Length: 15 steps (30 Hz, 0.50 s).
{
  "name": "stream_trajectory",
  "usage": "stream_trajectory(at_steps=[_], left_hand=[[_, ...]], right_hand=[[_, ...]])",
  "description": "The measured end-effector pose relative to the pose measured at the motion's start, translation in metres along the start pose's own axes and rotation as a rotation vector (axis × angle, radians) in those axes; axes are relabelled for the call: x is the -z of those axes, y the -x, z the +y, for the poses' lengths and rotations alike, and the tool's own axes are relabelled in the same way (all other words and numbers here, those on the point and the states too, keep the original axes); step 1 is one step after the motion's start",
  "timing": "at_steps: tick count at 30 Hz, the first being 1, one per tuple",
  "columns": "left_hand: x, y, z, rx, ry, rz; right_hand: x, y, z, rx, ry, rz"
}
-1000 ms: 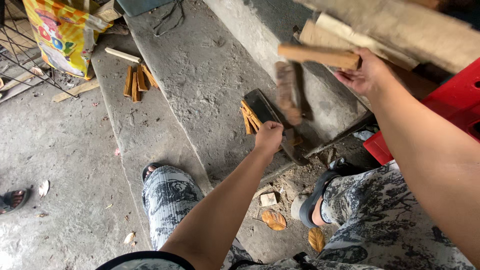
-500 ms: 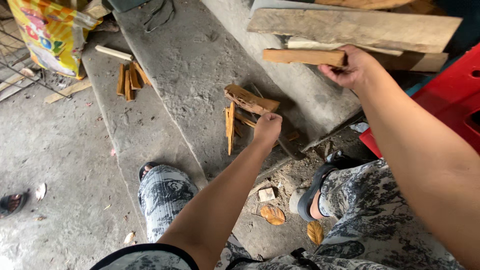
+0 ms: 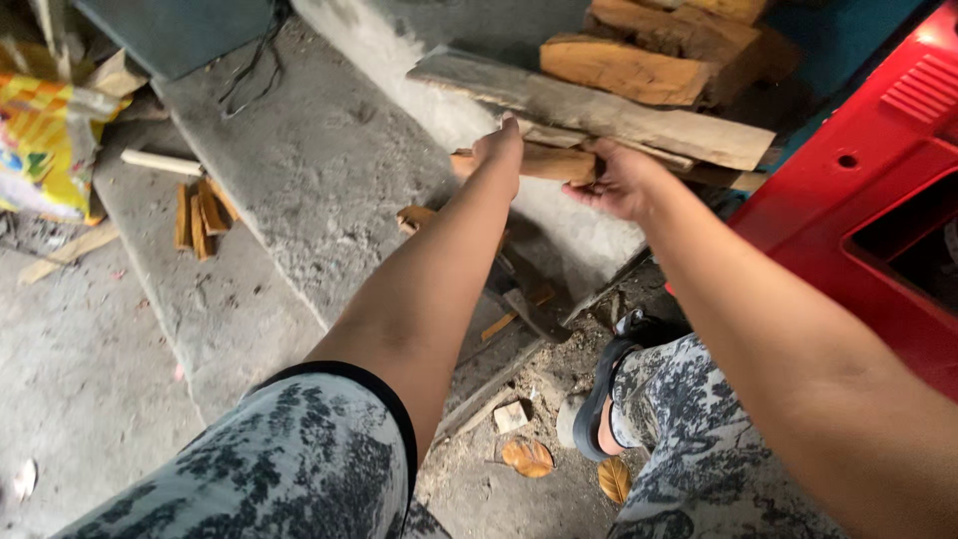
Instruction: The person chops small pieces of wood into kindling using a cleaver while sitting on concrete stairs, handling several thin strips of wood and a larger block.
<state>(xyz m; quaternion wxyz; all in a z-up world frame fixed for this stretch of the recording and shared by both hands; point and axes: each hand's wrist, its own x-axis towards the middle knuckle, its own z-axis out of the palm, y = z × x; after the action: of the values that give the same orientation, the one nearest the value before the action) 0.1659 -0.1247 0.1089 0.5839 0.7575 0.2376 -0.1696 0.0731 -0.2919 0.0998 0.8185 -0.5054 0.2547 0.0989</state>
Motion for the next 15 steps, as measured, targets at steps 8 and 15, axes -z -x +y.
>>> stream_trajectory(at_steps=[8, 15], left_hand=[[-0.072, -0.065, 0.045, -0.433, -0.193, -0.136], [-0.110, -0.158, 0.039, -0.400, -0.148, -0.277]], right_hand=[[0.011, -0.038, -0.036, 0.008, 0.096, -0.018], [-0.011, -0.028, 0.015, -0.097, 0.047, 0.039]])
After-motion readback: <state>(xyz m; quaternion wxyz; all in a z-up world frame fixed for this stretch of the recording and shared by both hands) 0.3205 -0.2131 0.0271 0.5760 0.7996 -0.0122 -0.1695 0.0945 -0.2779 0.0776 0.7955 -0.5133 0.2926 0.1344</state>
